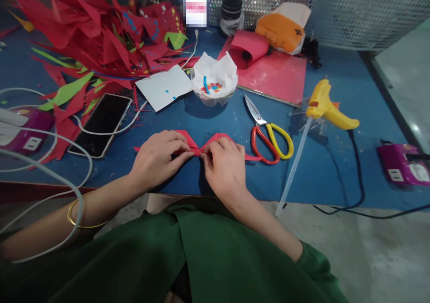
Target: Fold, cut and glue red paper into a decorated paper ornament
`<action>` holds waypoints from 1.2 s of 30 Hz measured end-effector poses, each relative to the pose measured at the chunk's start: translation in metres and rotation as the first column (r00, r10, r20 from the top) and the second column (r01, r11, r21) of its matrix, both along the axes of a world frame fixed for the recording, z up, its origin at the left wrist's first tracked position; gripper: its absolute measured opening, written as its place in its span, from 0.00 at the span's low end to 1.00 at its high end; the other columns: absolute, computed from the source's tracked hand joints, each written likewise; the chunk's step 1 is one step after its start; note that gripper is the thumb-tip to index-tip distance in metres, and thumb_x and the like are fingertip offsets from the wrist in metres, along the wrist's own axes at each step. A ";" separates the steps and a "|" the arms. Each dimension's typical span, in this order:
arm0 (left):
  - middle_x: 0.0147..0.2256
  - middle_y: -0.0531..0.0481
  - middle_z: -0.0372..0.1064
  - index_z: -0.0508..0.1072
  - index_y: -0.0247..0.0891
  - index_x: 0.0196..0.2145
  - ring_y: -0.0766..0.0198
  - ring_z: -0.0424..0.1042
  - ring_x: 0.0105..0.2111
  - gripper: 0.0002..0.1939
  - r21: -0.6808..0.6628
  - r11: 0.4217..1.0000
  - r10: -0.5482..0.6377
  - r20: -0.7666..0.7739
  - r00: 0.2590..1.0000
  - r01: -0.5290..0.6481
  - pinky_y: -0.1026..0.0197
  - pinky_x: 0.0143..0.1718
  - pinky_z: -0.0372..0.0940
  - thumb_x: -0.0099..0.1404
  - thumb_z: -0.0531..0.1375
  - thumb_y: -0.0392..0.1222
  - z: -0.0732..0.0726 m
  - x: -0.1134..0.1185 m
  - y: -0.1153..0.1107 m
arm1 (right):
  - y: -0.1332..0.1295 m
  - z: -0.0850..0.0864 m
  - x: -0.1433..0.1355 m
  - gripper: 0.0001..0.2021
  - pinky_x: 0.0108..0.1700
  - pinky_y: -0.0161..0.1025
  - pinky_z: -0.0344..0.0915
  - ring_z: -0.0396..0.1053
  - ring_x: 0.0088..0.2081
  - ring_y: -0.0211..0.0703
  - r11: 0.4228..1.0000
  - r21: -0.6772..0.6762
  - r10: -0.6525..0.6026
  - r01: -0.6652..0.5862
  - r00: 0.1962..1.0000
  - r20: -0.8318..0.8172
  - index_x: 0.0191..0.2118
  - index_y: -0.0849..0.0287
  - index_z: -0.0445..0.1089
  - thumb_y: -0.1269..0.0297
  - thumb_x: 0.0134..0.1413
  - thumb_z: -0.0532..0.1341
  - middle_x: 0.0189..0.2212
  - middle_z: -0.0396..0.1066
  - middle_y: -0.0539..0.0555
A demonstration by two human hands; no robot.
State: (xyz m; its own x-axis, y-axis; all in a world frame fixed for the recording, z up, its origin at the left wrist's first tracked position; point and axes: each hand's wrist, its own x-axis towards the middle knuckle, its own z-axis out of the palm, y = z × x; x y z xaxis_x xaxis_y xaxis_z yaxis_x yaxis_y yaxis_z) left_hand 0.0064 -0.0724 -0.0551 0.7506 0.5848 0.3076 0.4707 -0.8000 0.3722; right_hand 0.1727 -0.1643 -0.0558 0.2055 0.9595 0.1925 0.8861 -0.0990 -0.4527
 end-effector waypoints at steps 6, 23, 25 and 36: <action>0.33 0.49 0.74 0.72 0.39 0.29 0.57 0.72 0.35 0.14 0.049 0.998 0.046 -0.018 0.999 -0.045 0.53 0.35 0.60 0.71 0.59 0.47 0.001 0.002 -0.002 | 0.000 -0.001 -0.001 0.07 0.42 0.45 0.56 0.70 0.38 0.48 1.000 -0.006 -0.008 0.009 1.000 0.030 0.33 0.58 0.72 0.66 0.61 0.59 0.35 0.73 0.55; 0.45 0.42 0.78 0.75 0.28 0.49 0.53 0.74 0.45 0.18 0.460 0.849 -0.173 -0.223 0.959 0.260 0.52 0.47 0.66 0.74 0.54 0.45 0.009 -0.005 -0.024 | 0.001 0.001 0.000 0.06 0.44 0.46 0.55 0.71 0.38 0.47 1.000 0.008 0.003 -0.004 0.999 0.045 0.34 0.57 0.73 0.69 0.60 0.59 0.35 0.75 0.54; 0.47 0.39 0.77 0.75 0.26 0.50 0.50 0.74 0.47 0.21 0.442 0.854 -0.177 -0.250 0.952 0.275 0.50 0.49 0.66 0.74 0.54 0.48 0.009 -0.006 -0.027 | -0.001 0.002 0.004 0.06 0.44 0.46 0.55 0.71 0.37 0.46 1.000 0.022 0.001 -0.002 0.999 0.035 0.33 0.56 0.72 0.69 0.60 0.59 0.34 0.75 0.53; 0.49 0.32 0.74 0.74 0.22 0.50 0.47 0.72 0.50 0.27 0.382 0.878 -0.194 -0.270 0.943 0.290 0.47 0.56 0.65 0.74 0.52 0.53 0.006 -0.002 -0.034 | -0.009 0.007 0.019 0.07 0.45 0.49 0.56 0.71 0.35 0.47 0.998 -0.029 -0.048 0.051 0.994 0.102 0.30 0.57 0.71 0.67 0.59 0.61 0.31 0.74 0.53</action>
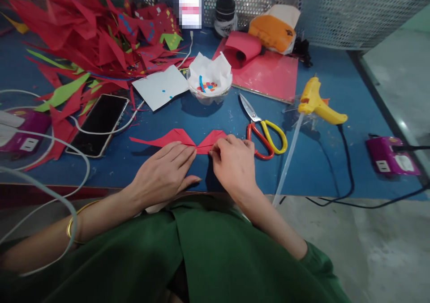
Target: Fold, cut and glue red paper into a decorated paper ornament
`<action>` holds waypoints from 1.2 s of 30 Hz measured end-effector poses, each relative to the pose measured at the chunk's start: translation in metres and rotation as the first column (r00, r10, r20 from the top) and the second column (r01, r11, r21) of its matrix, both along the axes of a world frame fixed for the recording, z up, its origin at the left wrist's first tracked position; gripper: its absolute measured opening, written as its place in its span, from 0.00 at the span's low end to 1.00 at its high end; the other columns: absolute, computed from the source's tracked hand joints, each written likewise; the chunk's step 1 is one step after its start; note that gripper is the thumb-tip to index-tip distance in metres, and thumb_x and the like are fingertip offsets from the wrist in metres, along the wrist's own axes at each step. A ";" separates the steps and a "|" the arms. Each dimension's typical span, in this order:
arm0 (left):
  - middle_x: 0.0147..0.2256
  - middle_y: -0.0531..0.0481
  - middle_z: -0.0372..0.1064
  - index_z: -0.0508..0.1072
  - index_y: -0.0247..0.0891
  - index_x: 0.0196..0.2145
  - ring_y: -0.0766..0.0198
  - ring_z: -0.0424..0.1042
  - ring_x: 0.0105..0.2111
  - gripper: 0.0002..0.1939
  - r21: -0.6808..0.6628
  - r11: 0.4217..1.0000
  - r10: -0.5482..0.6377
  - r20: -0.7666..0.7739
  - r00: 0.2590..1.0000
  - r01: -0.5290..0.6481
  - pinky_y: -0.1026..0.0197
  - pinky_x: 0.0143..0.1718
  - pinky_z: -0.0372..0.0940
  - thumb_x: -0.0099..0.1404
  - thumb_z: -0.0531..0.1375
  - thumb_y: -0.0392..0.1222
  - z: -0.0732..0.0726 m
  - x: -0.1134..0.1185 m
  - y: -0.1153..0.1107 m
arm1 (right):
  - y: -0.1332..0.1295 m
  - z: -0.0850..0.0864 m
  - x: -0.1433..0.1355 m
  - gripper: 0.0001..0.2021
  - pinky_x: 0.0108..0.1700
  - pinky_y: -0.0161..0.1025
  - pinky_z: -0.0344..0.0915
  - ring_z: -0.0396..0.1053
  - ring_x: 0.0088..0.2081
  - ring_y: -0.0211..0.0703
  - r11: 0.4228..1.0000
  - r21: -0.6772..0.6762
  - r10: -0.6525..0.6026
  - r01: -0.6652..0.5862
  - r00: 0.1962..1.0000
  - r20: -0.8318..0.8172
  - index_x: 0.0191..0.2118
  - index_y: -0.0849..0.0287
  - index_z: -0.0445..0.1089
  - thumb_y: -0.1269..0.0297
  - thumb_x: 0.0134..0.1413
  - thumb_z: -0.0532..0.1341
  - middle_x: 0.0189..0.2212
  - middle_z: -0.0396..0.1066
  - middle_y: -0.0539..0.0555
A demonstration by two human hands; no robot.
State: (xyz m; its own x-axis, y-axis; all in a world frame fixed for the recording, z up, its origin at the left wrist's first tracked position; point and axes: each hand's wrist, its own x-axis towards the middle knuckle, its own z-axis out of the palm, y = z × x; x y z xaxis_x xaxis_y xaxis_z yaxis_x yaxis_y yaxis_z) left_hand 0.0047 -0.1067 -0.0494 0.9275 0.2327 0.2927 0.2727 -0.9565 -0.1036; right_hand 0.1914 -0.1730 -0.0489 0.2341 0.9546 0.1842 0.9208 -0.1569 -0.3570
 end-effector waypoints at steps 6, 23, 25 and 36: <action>0.50 0.29 0.73 0.73 0.19 0.50 0.46 0.72 0.50 0.29 0.002 1.000 0.009 0.002 1.000 -0.009 0.47 0.56 0.65 0.72 0.54 0.54 -0.002 0.005 -0.002 | 0.003 0.001 0.000 0.05 0.46 0.49 0.57 0.71 0.36 0.48 1.000 -0.027 0.008 -0.008 0.999 0.037 0.31 0.58 0.71 0.68 0.59 0.61 0.33 0.73 0.54; 0.52 0.32 0.73 0.72 0.22 0.56 0.45 0.73 0.46 0.36 0.019 1.000 0.008 -0.025 1.000 -0.008 0.40 0.58 0.62 0.69 0.55 0.61 -0.001 0.008 -0.006 | -0.010 0.005 0.027 0.07 0.40 0.45 0.53 0.70 0.34 0.45 0.999 -0.032 0.000 0.002 0.998 0.067 0.29 0.57 0.71 0.69 0.58 0.62 0.28 0.72 0.50; 0.52 0.33 0.73 0.71 0.24 0.58 0.44 0.73 0.45 0.37 0.026 0.999 0.031 -0.016 0.999 -0.030 0.34 0.60 0.59 0.68 0.55 0.63 -0.001 0.010 -0.007 | -0.009 0.006 0.026 0.07 0.39 0.45 0.53 0.70 0.34 0.45 0.999 -0.047 0.001 0.003 0.997 0.082 0.28 0.57 0.71 0.69 0.58 0.61 0.29 0.72 0.50; 0.53 0.34 0.72 0.71 0.28 0.59 0.45 0.73 0.43 0.37 0.041 0.996 0.079 -0.040 0.996 -0.078 0.28 0.61 0.55 0.67 0.56 0.65 0.000 0.012 -0.010 | -0.018 0.008 0.042 0.05 0.41 0.46 0.52 0.70 0.35 0.47 0.988 -0.105 -0.106 0.118 0.988 0.111 0.29 0.56 0.74 0.66 0.55 0.66 0.30 0.73 0.51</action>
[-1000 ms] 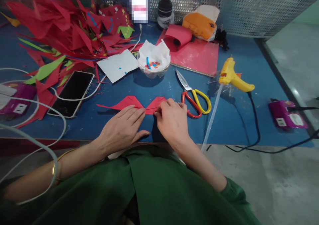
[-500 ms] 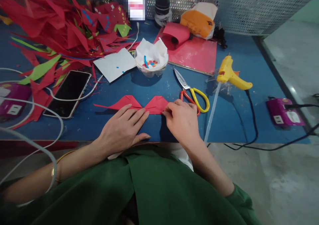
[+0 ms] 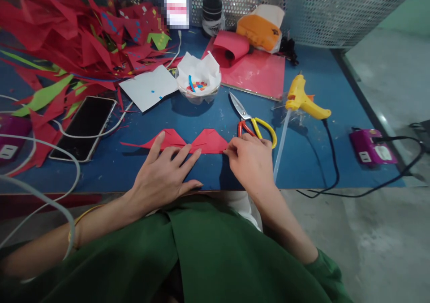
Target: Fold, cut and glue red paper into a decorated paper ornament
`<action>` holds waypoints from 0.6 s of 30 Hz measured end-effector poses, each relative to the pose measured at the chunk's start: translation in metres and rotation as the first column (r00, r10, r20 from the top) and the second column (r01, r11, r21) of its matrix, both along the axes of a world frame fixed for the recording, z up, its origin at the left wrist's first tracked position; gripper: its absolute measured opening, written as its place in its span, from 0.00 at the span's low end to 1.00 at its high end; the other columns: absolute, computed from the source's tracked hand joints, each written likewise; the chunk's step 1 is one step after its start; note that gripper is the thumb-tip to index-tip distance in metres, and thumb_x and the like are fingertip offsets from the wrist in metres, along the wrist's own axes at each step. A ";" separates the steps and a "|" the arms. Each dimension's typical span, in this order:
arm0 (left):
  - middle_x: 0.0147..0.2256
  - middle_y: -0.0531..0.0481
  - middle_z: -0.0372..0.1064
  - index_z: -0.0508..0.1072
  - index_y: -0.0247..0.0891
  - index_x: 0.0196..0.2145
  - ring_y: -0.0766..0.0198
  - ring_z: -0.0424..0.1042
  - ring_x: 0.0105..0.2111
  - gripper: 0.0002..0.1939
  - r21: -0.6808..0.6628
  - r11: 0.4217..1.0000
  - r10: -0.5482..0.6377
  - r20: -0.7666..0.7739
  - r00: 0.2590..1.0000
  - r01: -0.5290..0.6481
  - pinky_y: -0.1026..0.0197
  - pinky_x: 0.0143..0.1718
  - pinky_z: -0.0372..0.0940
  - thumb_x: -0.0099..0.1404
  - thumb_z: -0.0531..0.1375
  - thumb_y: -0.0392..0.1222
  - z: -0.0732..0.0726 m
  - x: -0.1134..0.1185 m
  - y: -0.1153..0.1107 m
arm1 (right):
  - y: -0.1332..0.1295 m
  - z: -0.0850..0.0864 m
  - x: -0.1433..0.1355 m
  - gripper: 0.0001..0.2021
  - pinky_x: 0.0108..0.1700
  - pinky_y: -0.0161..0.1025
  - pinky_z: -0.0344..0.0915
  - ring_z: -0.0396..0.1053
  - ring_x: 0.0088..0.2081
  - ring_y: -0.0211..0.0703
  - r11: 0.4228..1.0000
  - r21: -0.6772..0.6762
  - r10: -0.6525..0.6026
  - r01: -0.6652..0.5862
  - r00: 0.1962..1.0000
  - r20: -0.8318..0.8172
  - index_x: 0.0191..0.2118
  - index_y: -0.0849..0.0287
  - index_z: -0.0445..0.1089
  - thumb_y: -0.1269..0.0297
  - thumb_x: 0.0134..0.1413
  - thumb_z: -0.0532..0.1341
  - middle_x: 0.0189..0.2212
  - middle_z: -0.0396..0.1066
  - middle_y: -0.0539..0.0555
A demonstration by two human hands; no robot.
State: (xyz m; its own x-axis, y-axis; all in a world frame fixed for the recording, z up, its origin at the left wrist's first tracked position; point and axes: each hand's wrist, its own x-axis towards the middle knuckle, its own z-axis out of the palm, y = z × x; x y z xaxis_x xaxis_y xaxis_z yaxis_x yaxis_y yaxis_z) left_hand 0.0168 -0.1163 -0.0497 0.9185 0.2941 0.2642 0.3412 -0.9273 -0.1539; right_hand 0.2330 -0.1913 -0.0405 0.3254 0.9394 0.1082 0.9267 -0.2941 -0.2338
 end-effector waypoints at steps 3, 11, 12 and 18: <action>0.53 0.35 0.72 0.70 0.29 0.59 0.45 0.73 0.43 0.37 0.007 1.000 0.010 -0.016 1.000 -0.010 0.28 0.61 0.54 0.68 0.55 0.65 0.001 0.000 -0.001 | -0.003 0.004 0.004 0.04 0.41 0.46 0.53 0.70 0.37 0.48 0.999 -0.025 -0.030 0.030 0.999 0.017 0.30 0.55 0.75 0.67 0.56 0.65 0.31 0.74 0.51; 0.55 0.36 0.71 0.69 0.30 0.61 0.47 0.73 0.44 0.35 -0.032 0.999 0.035 -0.059 0.998 -0.037 0.29 0.63 0.51 0.70 0.54 0.62 0.004 0.000 -0.002 | -0.003 0.009 0.018 0.05 0.39 0.46 0.54 0.69 0.33 0.45 0.991 -0.104 -0.092 0.089 0.996 -0.021 0.28 0.55 0.75 0.65 0.54 0.65 0.29 0.73 0.50; 0.55 0.36 0.71 0.69 0.30 0.61 0.46 0.73 0.44 0.35 -0.037 0.999 0.037 -0.065 0.997 -0.040 0.29 0.64 0.51 0.70 0.54 0.62 0.004 -0.001 -0.002 | -0.002 0.009 0.019 0.05 0.39 0.46 0.54 0.69 0.33 0.45 0.988 -0.117 -0.101 0.097 0.994 -0.027 0.28 0.55 0.75 0.64 0.54 0.65 0.29 0.73 0.50; 0.55 0.37 0.71 0.69 0.31 0.61 0.47 0.73 0.44 0.35 -0.029 0.999 0.039 -0.038 0.998 -0.040 0.29 0.65 0.48 0.70 0.54 0.62 0.001 -0.001 -0.002 | -0.007 0.009 0.020 0.03 0.40 0.48 0.58 0.69 0.33 0.47 0.981 -0.124 -0.151 0.150 0.989 0.007 0.29 0.56 0.74 0.66 0.53 0.64 0.31 0.72 0.52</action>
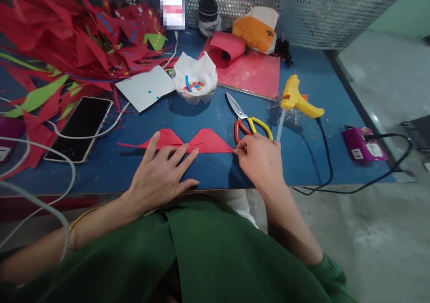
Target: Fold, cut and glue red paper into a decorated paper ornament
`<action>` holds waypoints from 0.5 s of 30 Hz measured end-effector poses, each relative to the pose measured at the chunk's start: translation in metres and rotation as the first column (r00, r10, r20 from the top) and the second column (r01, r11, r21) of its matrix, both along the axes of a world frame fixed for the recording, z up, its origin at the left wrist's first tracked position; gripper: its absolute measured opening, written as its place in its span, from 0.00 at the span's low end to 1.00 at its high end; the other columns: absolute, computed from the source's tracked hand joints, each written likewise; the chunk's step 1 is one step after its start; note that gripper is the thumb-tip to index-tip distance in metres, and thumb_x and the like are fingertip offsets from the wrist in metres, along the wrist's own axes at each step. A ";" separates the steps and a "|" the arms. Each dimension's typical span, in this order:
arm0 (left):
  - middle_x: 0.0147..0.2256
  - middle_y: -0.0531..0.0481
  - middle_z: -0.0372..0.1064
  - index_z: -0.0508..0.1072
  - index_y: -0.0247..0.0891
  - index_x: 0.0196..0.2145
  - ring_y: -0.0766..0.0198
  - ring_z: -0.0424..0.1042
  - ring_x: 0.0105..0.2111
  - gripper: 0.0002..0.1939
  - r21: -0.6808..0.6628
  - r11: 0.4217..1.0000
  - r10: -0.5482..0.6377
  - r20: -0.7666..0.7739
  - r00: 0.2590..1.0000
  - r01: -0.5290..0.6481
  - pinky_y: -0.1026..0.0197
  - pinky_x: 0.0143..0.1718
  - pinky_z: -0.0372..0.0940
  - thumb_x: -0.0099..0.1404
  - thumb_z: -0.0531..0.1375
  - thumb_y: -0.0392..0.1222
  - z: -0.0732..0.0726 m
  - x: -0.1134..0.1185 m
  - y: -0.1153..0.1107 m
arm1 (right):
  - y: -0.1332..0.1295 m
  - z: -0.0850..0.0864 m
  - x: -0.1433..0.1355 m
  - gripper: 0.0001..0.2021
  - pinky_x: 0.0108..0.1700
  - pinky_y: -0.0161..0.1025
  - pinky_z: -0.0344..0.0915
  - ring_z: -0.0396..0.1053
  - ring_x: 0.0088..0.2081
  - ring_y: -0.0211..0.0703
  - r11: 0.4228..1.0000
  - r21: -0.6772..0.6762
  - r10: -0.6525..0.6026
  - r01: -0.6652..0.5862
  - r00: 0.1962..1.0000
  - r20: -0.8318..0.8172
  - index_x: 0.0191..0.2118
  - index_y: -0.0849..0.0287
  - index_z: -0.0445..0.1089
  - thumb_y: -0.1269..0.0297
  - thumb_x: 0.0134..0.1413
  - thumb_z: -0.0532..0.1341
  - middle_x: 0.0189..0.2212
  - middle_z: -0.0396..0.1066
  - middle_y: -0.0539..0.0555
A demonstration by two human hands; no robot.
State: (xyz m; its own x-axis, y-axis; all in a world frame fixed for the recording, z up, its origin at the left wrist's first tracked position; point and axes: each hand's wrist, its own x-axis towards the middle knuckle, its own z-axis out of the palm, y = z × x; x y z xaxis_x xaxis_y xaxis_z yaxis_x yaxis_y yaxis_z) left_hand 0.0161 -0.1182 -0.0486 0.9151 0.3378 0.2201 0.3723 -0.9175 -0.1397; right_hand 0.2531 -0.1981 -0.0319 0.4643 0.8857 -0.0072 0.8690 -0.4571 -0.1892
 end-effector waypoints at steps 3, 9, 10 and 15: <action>0.55 0.36 0.71 0.69 0.30 0.61 0.46 0.73 0.44 0.35 -0.012 1.000 0.003 0.001 1.000 -0.003 0.28 0.65 0.48 0.70 0.54 0.62 0.000 0.000 0.000 | -0.010 0.004 -0.004 0.04 0.41 0.51 0.60 0.71 0.36 0.51 0.997 0.073 -0.029 0.022 0.994 0.106 0.34 0.58 0.74 0.67 0.54 0.61 0.34 0.73 0.56; 0.56 0.35 0.70 0.68 0.30 0.61 0.44 0.72 0.46 0.33 -0.045 0.999 0.004 0.005 1.000 -0.003 0.27 0.64 0.47 0.70 0.53 0.60 0.000 -0.001 -0.001 | -0.020 0.002 -0.045 0.12 0.49 0.51 0.65 0.75 0.42 0.50 0.848 0.418 0.252 -0.327 0.941 0.225 0.50 0.61 0.69 0.68 0.64 0.54 0.42 0.78 0.61; 0.56 0.35 0.70 0.68 0.31 0.61 0.44 0.72 0.47 0.32 -0.051 0.999 0.009 -0.003 1.000 -0.009 0.27 0.64 0.47 0.71 0.54 0.58 0.000 -0.001 -0.001 | -0.019 -0.003 -0.054 0.14 0.51 0.49 0.66 0.75 0.46 0.49 0.791 0.418 0.386 -0.446 0.895 0.224 0.53 0.63 0.68 0.69 0.65 0.54 0.45 0.78 0.61; 0.58 0.37 0.70 0.71 0.31 0.57 0.44 0.72 0.48 0.24 -0.060 0.998 0.016 -0.027 1.000 -0.018 0.29 0.65 0.46 0.70 0.53 0.49 0.000 -0.003 -0.003 | -0.014 -0.034 -0.082 0.23 0.61 0.48 0.64 0.68 0.60 0.51 0.688 0.397 0.578 -0.607 0.790 0.206 0.61 0.76 0.62 0.66 0.68 0.51 0.57 0.71 0.70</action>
State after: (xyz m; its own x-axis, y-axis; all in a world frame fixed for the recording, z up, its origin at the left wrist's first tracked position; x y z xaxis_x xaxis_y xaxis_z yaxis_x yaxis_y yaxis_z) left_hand 0.0134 -0.1210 -0.0488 0.9143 0.3655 0.1749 0.3850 -0.9181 -0.0941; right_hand 0.1707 -0.2119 -0.0655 -0.1718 0.8808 0.4412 0.9472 0.2708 -0.1717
